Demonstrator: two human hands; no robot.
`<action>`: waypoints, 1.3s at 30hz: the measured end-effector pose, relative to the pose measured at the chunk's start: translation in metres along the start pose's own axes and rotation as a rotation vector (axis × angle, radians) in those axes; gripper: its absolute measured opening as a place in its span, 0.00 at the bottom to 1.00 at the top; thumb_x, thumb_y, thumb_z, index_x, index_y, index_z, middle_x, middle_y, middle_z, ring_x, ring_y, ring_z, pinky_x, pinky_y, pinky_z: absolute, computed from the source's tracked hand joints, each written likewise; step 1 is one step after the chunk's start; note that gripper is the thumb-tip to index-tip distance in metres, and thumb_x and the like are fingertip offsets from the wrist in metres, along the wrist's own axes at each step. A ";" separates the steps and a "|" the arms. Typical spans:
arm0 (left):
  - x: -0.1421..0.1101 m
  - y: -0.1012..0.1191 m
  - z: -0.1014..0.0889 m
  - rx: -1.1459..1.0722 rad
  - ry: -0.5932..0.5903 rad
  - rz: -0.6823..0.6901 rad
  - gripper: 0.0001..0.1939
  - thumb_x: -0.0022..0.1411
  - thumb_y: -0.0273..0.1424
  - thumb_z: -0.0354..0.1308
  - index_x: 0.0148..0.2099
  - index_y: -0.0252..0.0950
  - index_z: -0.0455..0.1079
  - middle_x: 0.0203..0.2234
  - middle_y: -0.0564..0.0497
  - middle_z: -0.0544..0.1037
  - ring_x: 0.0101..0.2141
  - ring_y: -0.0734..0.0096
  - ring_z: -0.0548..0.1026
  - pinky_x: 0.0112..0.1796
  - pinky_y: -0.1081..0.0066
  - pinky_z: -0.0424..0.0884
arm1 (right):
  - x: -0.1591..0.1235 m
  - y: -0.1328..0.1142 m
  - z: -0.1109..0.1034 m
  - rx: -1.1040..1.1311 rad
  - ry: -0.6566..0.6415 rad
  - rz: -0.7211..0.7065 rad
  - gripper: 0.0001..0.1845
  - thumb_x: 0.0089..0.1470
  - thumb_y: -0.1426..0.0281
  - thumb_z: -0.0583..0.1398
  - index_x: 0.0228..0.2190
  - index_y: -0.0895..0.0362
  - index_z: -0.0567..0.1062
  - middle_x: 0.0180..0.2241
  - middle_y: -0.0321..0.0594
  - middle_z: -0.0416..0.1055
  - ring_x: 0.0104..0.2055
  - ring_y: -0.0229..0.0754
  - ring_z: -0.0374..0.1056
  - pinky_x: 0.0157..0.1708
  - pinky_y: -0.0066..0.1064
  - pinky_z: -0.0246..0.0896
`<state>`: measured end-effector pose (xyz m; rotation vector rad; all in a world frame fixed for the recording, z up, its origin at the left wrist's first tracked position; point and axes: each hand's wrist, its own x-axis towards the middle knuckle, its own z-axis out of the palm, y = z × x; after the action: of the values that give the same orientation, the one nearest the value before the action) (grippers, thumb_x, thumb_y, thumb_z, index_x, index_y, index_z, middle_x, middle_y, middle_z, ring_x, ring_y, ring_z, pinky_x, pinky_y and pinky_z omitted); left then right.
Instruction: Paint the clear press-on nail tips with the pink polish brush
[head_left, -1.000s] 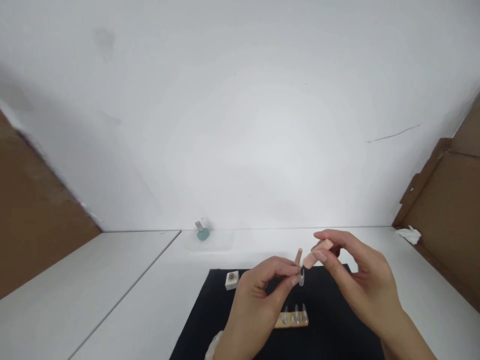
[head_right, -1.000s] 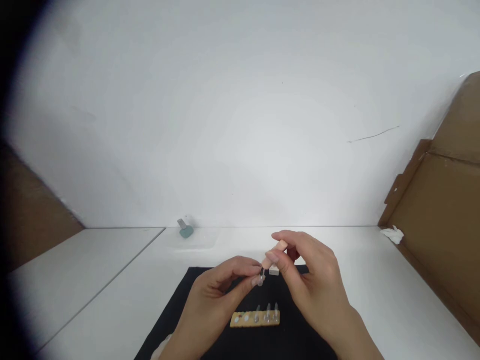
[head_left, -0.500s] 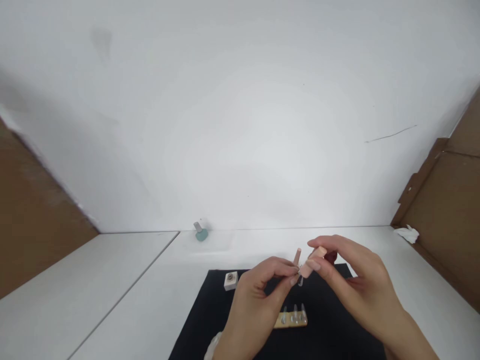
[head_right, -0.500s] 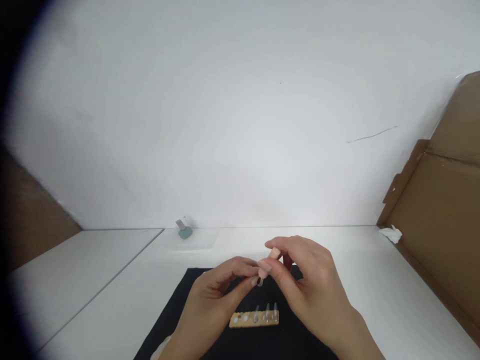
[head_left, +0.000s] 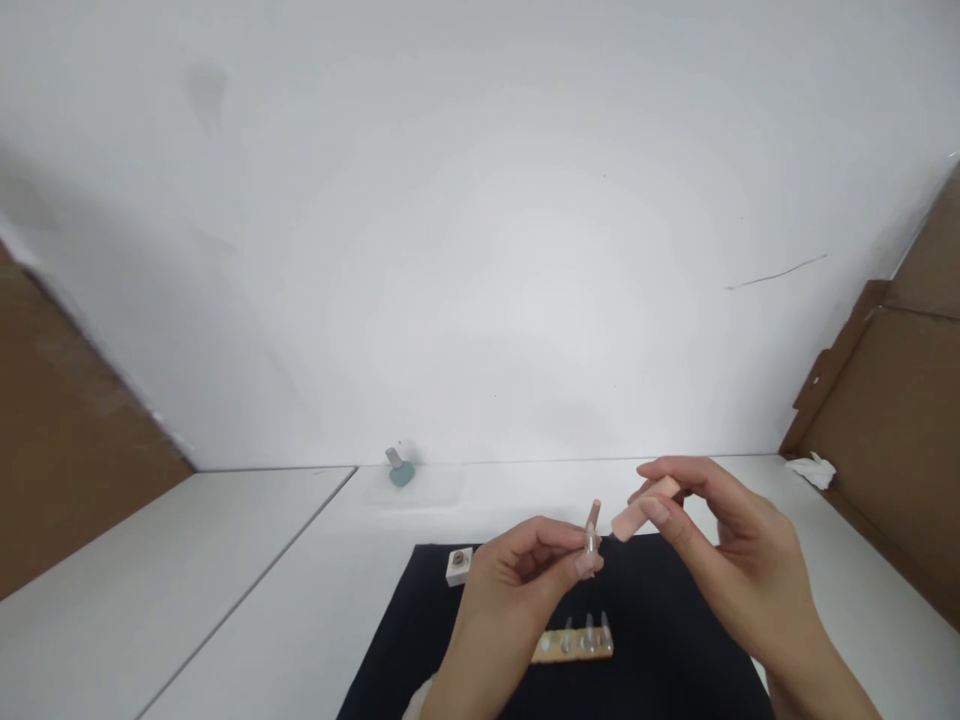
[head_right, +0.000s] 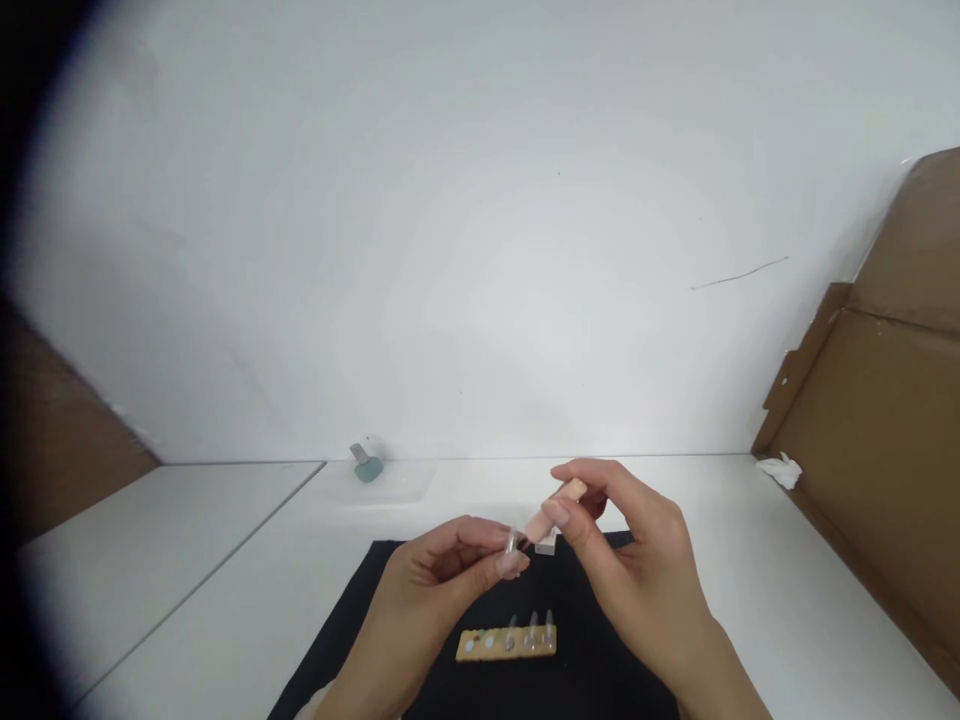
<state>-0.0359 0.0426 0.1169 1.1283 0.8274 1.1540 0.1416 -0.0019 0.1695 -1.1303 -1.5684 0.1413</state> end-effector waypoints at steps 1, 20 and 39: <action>0.000 0.002 0.001 -0.038 -0.009 -0.041 0.05 0.49 0.29 0.74 0.29 0.38 0.81 0.25 0.53 0.86 0.29 0.67 0.83 0.36 0.72 0.80 | 0.000 -0.001 -0.001 0.022 -0.019 -0.007 0.05 0.65 0.68 0.62 0.42 0.46 0.77 0.29 0.28 0.81 0.29 0.38 0.77 0.33 0.26 0.74; 0.000 -0.001 0.004 -0.057 0.007 -0.085 0.10 0.47 0.33 0.76 0.29 0.37 0.80 0.23 0.51 0.86 0.29 0.62 0.84 0.36 0.66 0.82 | 0.004 0.000 0.000 0.001 -0.093 -0.096 0.07 0.64 0.72 0.62 0.43 0.50 0.76 0.29 0.29 0.81 0.29 0.38 0.76 0.33 0.27 0.74; 0.000 0.003 0.002 -0.055 -0.033 -0.121 0.10 0.49 0.34 0.77 0.30 0.36 0.80 0.25 0.51 0.86 0.29 0.64 0.84 0.37 0.68 0.81 | 0.005 0.003 -0.002 -0.056 -0.054 -0.085 0.06 0.65 0.71 0.61 0.43 0.50 0.76 0.29 0.30 0.82 0.30 0.39 0.77 0.34 0.28 0.73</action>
<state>-0.0347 0.0420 0.1199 1.0355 0.8229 1.0489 0.1451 0.0024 0.1717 -1.1095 -1.6743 0.0721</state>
